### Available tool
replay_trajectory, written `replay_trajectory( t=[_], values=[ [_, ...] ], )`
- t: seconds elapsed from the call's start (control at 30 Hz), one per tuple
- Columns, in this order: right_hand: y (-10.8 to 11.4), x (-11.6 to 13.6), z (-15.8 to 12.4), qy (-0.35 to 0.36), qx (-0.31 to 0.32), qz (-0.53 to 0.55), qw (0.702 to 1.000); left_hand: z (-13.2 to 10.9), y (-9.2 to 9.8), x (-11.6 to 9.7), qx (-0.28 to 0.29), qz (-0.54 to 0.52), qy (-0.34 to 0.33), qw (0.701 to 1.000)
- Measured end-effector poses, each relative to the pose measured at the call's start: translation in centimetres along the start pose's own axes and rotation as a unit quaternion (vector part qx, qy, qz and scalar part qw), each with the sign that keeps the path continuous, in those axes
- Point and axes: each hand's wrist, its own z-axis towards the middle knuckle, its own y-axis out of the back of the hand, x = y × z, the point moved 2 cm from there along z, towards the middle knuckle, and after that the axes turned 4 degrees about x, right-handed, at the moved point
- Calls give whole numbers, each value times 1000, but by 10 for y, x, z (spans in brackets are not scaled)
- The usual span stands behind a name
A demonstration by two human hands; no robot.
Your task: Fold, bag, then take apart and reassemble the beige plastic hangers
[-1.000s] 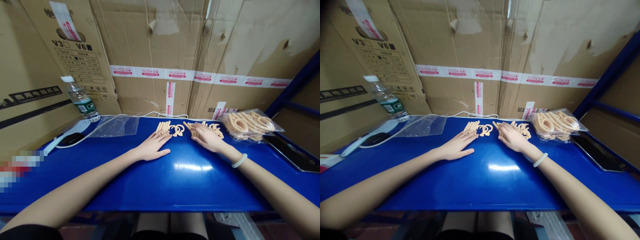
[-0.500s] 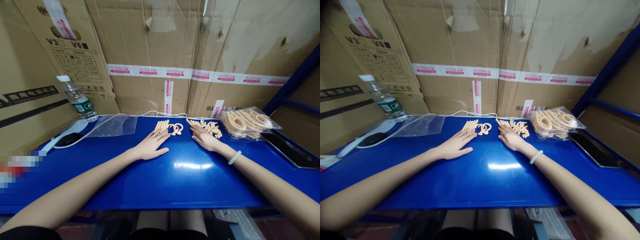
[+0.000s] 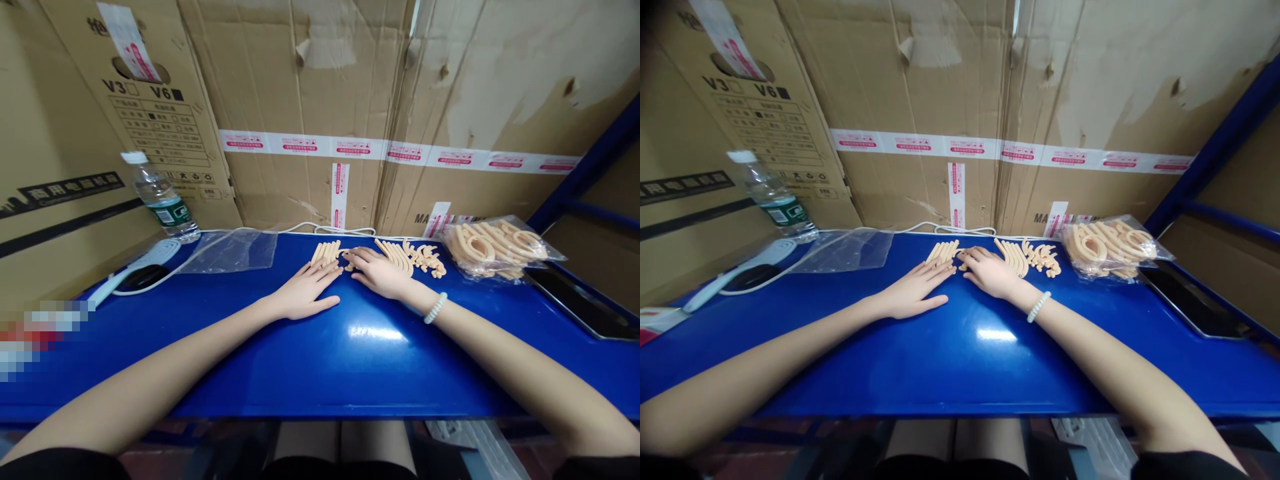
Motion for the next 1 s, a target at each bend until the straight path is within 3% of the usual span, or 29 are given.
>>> replay_trajectory(
  t=[0.13,0.37,0.57,0.77,1.0],
  values=[
    [-11,1,10,-18,7,-1,1000,0,1,0,2,-2,2,1000],
    [-16,-13,-2,-65,1,-6,998,3,1,-1,12,-4,5,1000],
    [5,-31,-9,-71,-29,-11,997,19,1,-8,22,-15,27,999],
    [40,-83,-57,-99,-28,-9,995,24,0,-9,1,-20,23,1000],
    [20,-113,-98,-149,-14,-3,989,24,1,-11,6,-20,34,999]
  ],
)
